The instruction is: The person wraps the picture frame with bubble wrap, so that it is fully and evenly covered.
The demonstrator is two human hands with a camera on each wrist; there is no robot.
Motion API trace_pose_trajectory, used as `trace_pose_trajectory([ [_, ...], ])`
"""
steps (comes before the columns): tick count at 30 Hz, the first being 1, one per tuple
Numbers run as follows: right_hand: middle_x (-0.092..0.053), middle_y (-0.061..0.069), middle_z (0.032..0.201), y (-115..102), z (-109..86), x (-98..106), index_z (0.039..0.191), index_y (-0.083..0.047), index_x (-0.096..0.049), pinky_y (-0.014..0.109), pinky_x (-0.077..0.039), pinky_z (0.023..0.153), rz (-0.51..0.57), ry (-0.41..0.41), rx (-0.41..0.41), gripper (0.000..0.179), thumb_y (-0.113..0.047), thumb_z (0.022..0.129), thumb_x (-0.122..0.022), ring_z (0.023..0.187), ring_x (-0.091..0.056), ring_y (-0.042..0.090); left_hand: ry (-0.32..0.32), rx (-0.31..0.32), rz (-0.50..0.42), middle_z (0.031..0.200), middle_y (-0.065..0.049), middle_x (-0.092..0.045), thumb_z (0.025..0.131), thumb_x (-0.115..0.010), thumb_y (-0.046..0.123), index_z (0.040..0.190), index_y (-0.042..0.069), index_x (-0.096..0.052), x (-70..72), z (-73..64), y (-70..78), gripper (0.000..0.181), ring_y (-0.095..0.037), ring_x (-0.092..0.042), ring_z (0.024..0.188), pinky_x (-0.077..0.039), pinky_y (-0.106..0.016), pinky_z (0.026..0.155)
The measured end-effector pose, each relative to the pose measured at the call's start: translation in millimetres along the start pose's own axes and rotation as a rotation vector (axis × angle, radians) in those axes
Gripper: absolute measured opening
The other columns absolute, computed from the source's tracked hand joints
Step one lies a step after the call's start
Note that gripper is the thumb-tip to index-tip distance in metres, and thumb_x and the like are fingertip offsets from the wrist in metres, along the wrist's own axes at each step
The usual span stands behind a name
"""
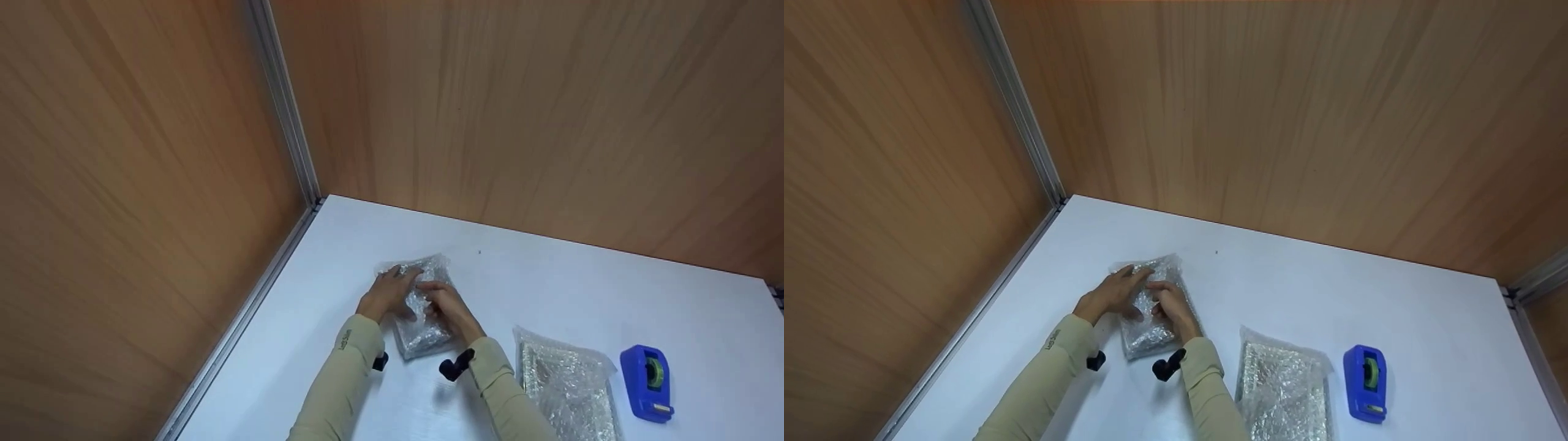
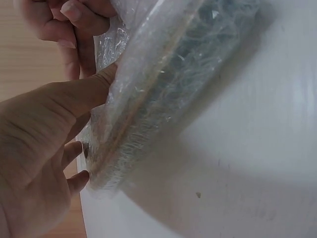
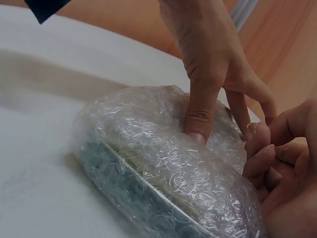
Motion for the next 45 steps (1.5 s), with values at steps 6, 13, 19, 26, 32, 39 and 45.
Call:
trace_pose_trajectory([
  [6,-0.056,0.011,0.114,-2.5,-1.5,1.1,0.12,-0.01,-0.059,0.021,-0.041,0.051,-0.024,0.02,-0.005,0.035,-0.008,0.087,-0.047,0.057,-0.046,0.01,-0.037,-0.014,0.01,0.152,0.003,-0.02,0.069,-0.079,0.034,0.143,0.044,-0.023,1.0,-0.7,3.2,0.093,-0.028,-0.006,0.141,-0.017,-0.053,0.11],
  [13,-0.056,0.01,0.116,-7.1,-3.8,-1.9,0.116,-0.008,-0.061,0.021,-0.041,0.05,-0.034,0.03,-0.043,0.034,-0.008,0.085,-0.048,0.057,-0.047,0.011,-0.053,-0.048,0.225,0.15,0.004,-0.027,0.072,-0.076,0.039,0.143,0.039,-0.029,8.0,-3.3,10.3,0.085,-0.029,-0.012,0.14,-0.018,-0.053,0.11],
  [19,-0.058,0.017,0.109,-18.4,-7.0,-6.9,0.112,-0.002,-0.063,0.023,-0.042,0.051,-0.099,-0.023,-0.031,0.029,-0.01,0.089,-0.048,0.058,-0.047,0.013,-0.023,-0.057,0.298,0.146,0.005,-0.035,0.07,-0.077,0.043,0.141,0.041,-0.031,7.8,-3.5,9.4,0.084,-0.03,-0.021,0.137,-0.027,-0.055,0.105],
  [26,-0.053,0.005,0.065,-27.9,-8.6,-11.6,0.101,0.004,-0.064,0.024,-0.037,0.046,-0.11,-0.009,-0.029,0.027,-0.019,0.09,-0.056,0.051,-0.044,0.012,-0.029,-0.058,0.367,0.146,0.005,-0.034,0.077,-0.071,0.04,0.141,0.041,-0.031,10.0,-4.6,10.1,0.076,-0.03,-0.022,0.137,-0.028,-0.053,0.106],
  [32,-0.045,-0.002,0.053,-29.1,-5.1,-12.7,0.083,0.0,-0.061,0.026,-0.033,0.042,-0.221,0.161,0.018,0.015,-0.013,0.086,-0.056,0.045,-0.038,0.01,-0.045,-0.065,0.428,0.15,0.003,-0.028,0.076,-0.069,0.046,0.143,0.039,-0.029,11.8,-2.7,10.2,0.079,-0.031,-0.021,0.137,-0.029,-0.051,0.106],
  [39,-0.062,0.006,0.078,-27.3,-3.0,-9.8,0.094,-0.003,-0.066,0.027,-0.048,0.055,-0.381,0.263,-0.006,0.015,-0.016,0.087,-0.061,0.068,-0.057,0.018,-0.039,-0.053,0.343,0.149,0.001,-0.029,0.072,-0.072,0.045,0.142,0.036,-0.033,12.3,2.2,11.4,0.08,-0.032,-0.019,0.137,-0.026,-0.051,0.107],
  [45,-0.055,0.002,0.064,-22.7,-1.7,-6.8,0.083,-0.001,-0.065,0.024,-0.043,0.046,-0.281,0.241,-0.051,0.009,-0.008,0.082,-0.059,0.056,-0.051,0.014,-0.019,-0.048,0.316,0.148,0.001,-0.031,0.069,-0.075,0.044,0.141,0.036,-0.036,15.5,1.7,14.5,0.082,-0.031,-0.021,0.137,-0.026,-0.05,0.108],
])
Point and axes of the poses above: each hand's wrist, its own z-axis towards the middle knuckle, its own x-axis out of the back of the hand, y = z × x, the point moved 3 cm from there along z, towards the middle knuckle
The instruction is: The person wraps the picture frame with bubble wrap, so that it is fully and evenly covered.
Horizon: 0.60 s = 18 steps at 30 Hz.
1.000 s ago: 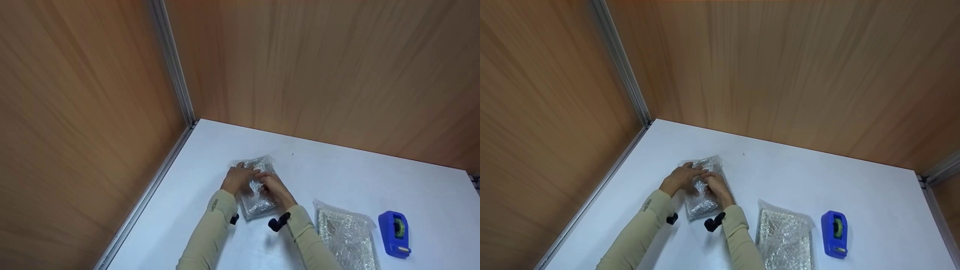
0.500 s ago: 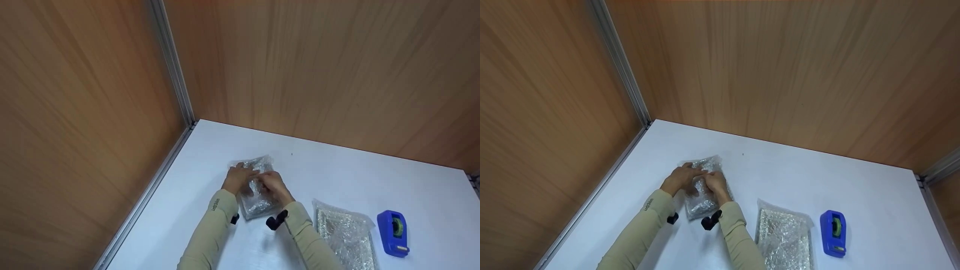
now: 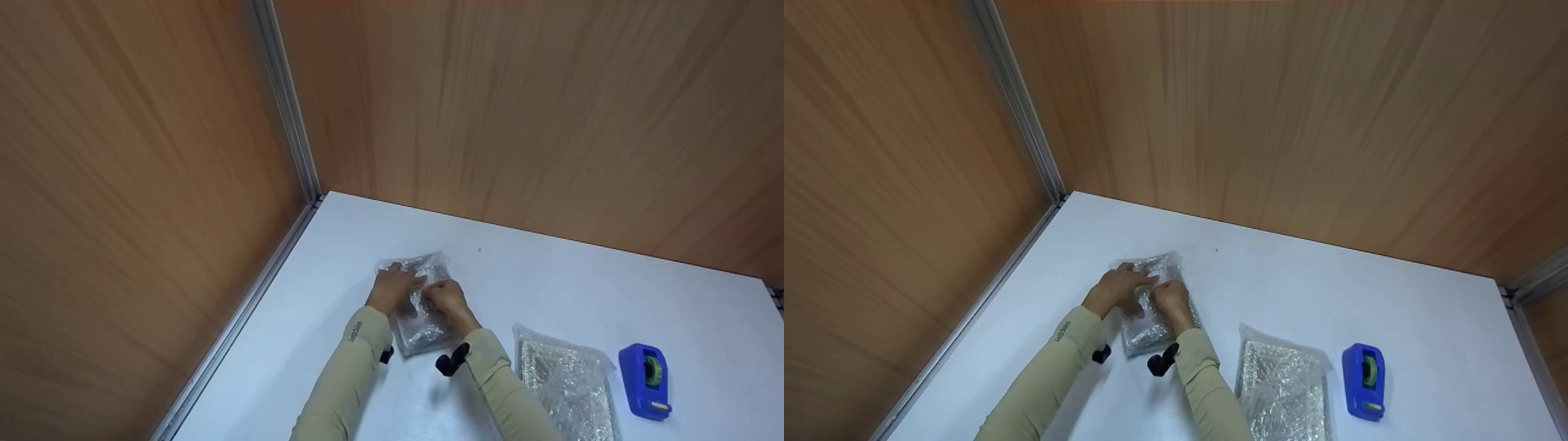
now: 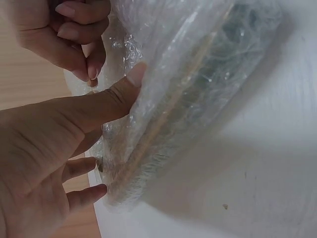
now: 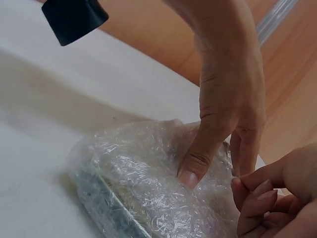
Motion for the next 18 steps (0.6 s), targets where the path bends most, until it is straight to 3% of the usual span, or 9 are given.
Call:
trace_pose_trajectory([
  [5,-0.047,-0.001,0.052,0.7,0.1,-0.6,0.059,-0.01,-0.052,0.023,-0.036,0.039,0.065,-0.011,-0.046,0.02,-0.004,0.078,-0.057,0.045,-0.043,0.011,-0.012,0.016,-0.032,0.15,-0.001,-0.028,0.072,-0.074,0.041,0.14,0.034,-0.037,1.1,-0.6,1.8,0.078,-0.031,-0.017,0.138,-0.022,-0.049,0.11],
  [9,-0.045,-0.001,0.048,0.9,-1.9,-0.5,0.053,-0.012,-0.044,0.023,-0.033,0.037,0.072,-0.027,-0.035,0.028,0.0,0.074,-0.057,0.041,-0.038,0.01,0.006,0.012,-0.007,0.148,-0.002,-0.032,0.071,-0.075,0.042,0.139,0.035,-0.039,0.5,-2.3,4.3,0.078,-0.032,-0.022,0.136,-0.026,-0.05,0.108],
  [14,-0.052,0.003,0.06,1.8,-5.3,1.8,0.075,-0.008,-0.044,0.024,-0.037,0.041,0.065,-0.019,-0.034,0.02,0.0,0.074,-0.062,0.047,-0.044,0.012,0.036,0.01,0.005,0.144,-0.002,-0.037,0.069,-0.076,0.043,0.138,0.039,-0.039,-0.3,-4.3,7.5,0.079,-0.031,-0.027,0.133,-0.031,-0.05,0.105],
  [18,-0.057,0.009,0.078,1.9,-7.3,3.2,0.097,-0.004,-0.044,0.026,-0.045,0.05,0.04,-0.012,-0.044,0.028,-0.003,0.076,-0.063,0.059,-0.053,0.017,0.038,0.02,-0.013,0.143,-0.002,-0.038,0.066,-0.077,0.044,0.137,0.041,-0.04,-0.4,-4.3,7.4,0.08,-0.03,-0.028,0.133,-0.031,-0.051,0.105],
])
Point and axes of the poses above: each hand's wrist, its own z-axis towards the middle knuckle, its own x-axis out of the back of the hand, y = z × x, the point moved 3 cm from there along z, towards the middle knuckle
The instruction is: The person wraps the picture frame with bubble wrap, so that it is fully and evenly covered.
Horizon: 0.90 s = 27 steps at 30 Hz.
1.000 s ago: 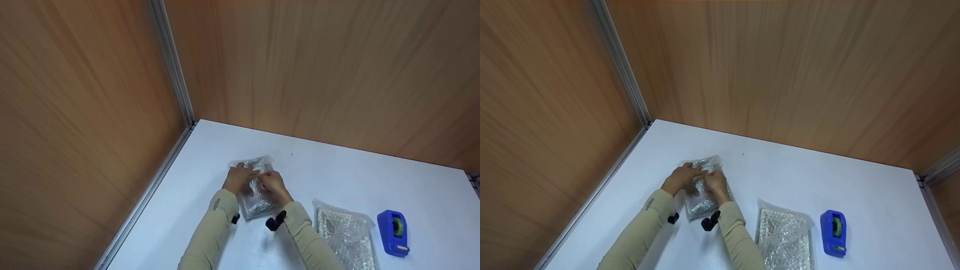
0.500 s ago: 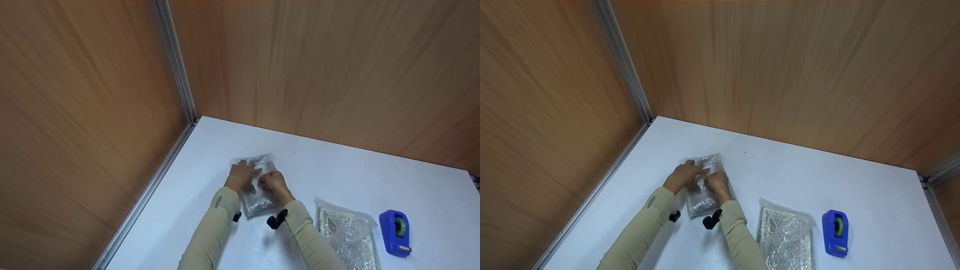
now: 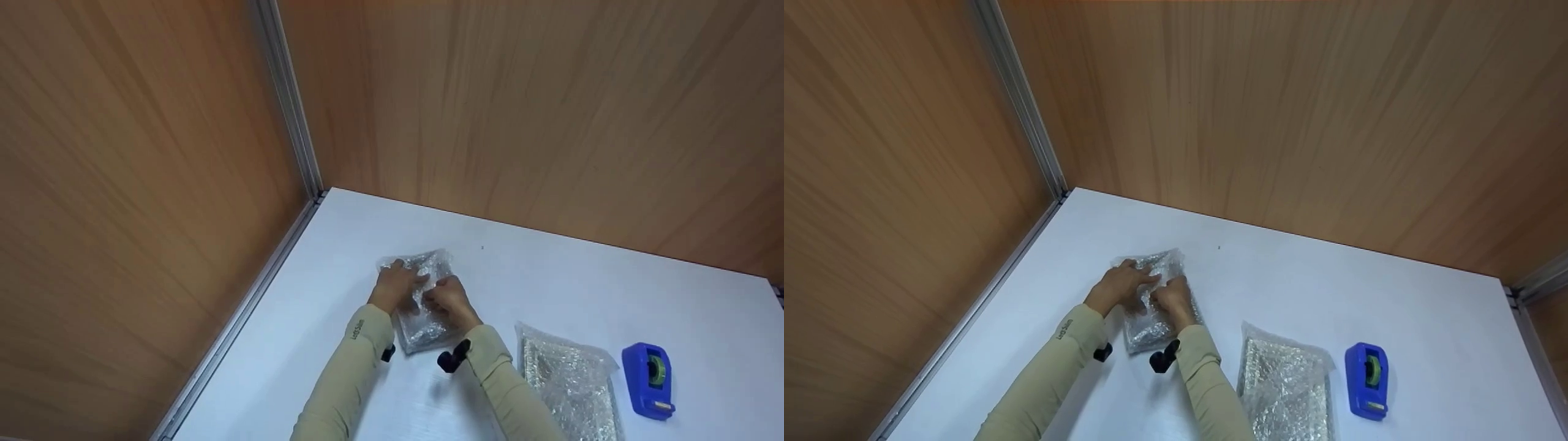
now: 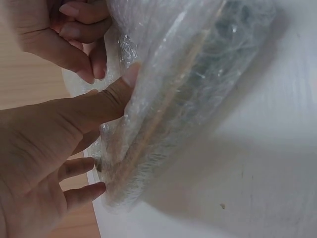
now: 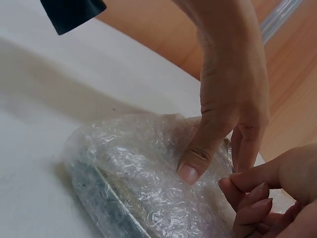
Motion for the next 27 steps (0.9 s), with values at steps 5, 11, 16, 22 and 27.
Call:
trace_pose_trajectory([
  [5,-0.054,0.013,0.09,-1.0,-4.2,0.1,0.109,0.0,-0.043,0.031,-0.05,0.059,-0.054,0.006,0.01,0.039,-0.006,0.076,-0.064,0.072,-0.055,0.023,0.002,-0.006,-0.048,0.144,-0.005,-0.037,0.066,-0.077,0.039,0.137,0.039,-0.041,0.1,-0.5,1.0,0.08,-0.031,-0.026,0.134,-0.027,-0.051,0.107],
  [11,-0.053,0.014,0.093,1.4,-5.8,0.0,0.114,0.0,-0.043,0.031,-0.05,0.061,-0.084,0.025,0.018,0.046,-0.009,0.075,-0.065,0.076,-0.054,0.024,0.023,0.001,-0.08,0.143,-0.007,-0.039,0.067,-0.077,0.036,0.136,0.034,-0.043,-2.2,1.4,2.4,0.077,-0.032,-0.026,0.135,-0.027,-0.05,0.107],
  [16,-0.053,0.012,0.089,3.3,-4.5,-0.3,0.111,0.0,-0.042,0.028,-0.049,0.057,-0.108,0.049,0.032,0.044,-0.008,0.074,-0.065,0.073,-0.054,0.023,0.028,0.005,-0.068,0.142,-0.008,-0.04,0.068,-0.077,0.036,0.136,0.035,-0.043,-4.9,4.6,4.3,0.076,-0.033,-0.027,0.134,-0.027,-0.05,0.107],
  [22,-0.053,0.011,0.083,2.5,-5.7,-0.6,0.105,-0.001,-0.043,0.027,-0.044,0.05,-0.09,0.054,0.021,0.04,-0.005,0.071,-0.064,0.065,-0.05,0.02,0.053,-0.012,0.054,0.13,-0.009,-0.051,0.067,-0.073,0.045,0.137,0.032,-0.044,-6.1,6.9,6.9,0.077,-0.029,-0.04,0.123,-0.04,-0.045,0.099],
  [27,-0.051,0.012,0.083,-0.7,-8.4,-0.3,0.101,-0.002,-0.043,0.03,-0.045,0.05,-0.076,0.052,0.001,0.036,-0.004,0.071,-0.063,0.063,-0.049,0.02,0.054,-0.019,0.099,0.131,-0.008,-0.052,0.069,-0.07,0.047,0.137,0.03,-0.043,-5.6,7.1,8.3,0.076,-0.028,-0.039,0.126,-0.039,-0.044,0.101],
])
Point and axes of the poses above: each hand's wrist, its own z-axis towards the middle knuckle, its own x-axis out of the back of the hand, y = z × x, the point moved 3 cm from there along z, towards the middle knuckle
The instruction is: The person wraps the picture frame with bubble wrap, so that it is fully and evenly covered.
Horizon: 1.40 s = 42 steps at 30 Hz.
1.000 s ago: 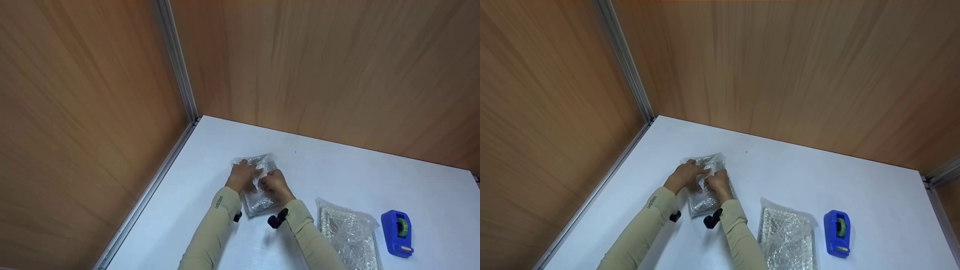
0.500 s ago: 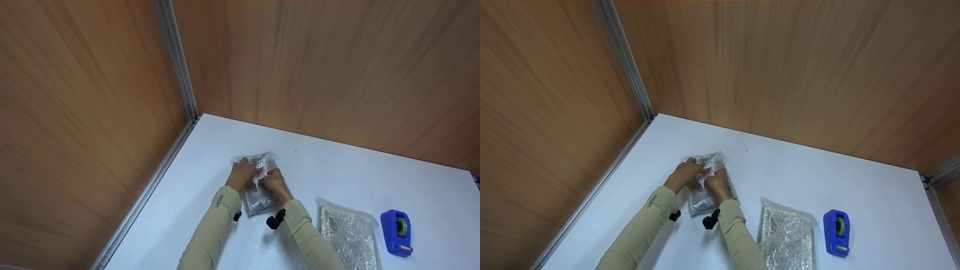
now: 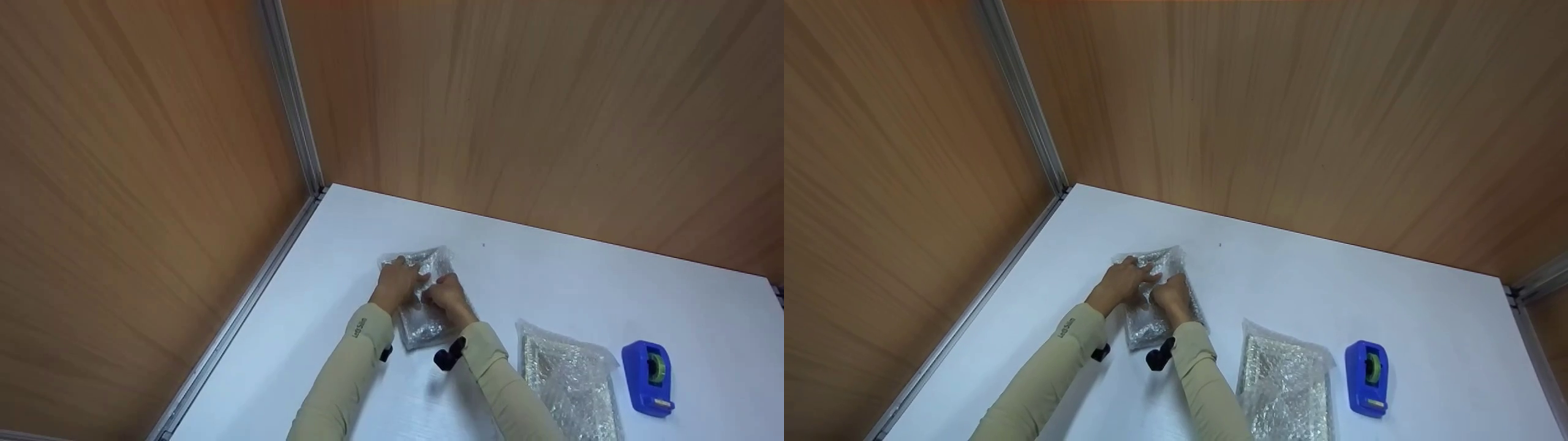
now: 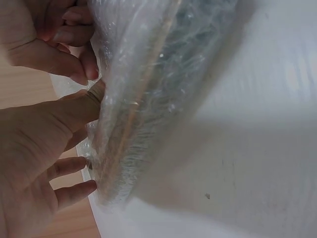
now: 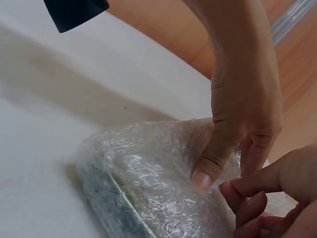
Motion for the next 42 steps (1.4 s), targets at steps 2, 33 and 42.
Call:
trace_pose_trajectory([
  [2,-0.051,0.012,0.085,-1.6,-1.1,0.1,0.102,-0.002,-0.043,0.031,-0.047,0.053,-0.005,0.002,-0.007,0.037,-0.005,0.072,-0.063,0.066,-0.05,0.021,-0.002,0.004,-0.015,0.133,-0.007,-0.05,0.071,-0.07,0.045,0.137,0.03,-0.043,-0.2,1.1,-0.2,0.073,-0.027,-0.038,0.127,-0.037,-0.044,0.102],
  [33,-0.059,0.015,0.099,-2.9,-6.8,7.4,0.126,-0.004,-0.043,0.034,-0.05,0.066,-0.13,-0.17,0.159,0.044,-0.005,0.084,-0.058,0.082,-0.058,0.026,0.031,-0.007,-0.079,0.125,-0.002,-0.057,0.072,-0.074,0.043,0.132,0.025,-0.051,-0.2,1.0,-1.0,0.067,-0.025,-0.043,0.121,-0.04,-0.043,0.099],
  [42,-0.059,0.011,0.095,-0.9,-7.6,9.4,0.128,-0.006,-0.043,0.028,-0.048,0.061,-0.268,-0.164,0.289,0.049,0.004,0.082,-0.057,0.075,-0.055,0.019,0.015,-0.014,-0.065,0.124,-0.002,-0.056,0.071,-0.075,0.045,0.134,0.026,-0.048,-1.2,3.3,0.5,0.071,-0.024,-0.043,0.12,-0.041,-0.043,0.098],
])
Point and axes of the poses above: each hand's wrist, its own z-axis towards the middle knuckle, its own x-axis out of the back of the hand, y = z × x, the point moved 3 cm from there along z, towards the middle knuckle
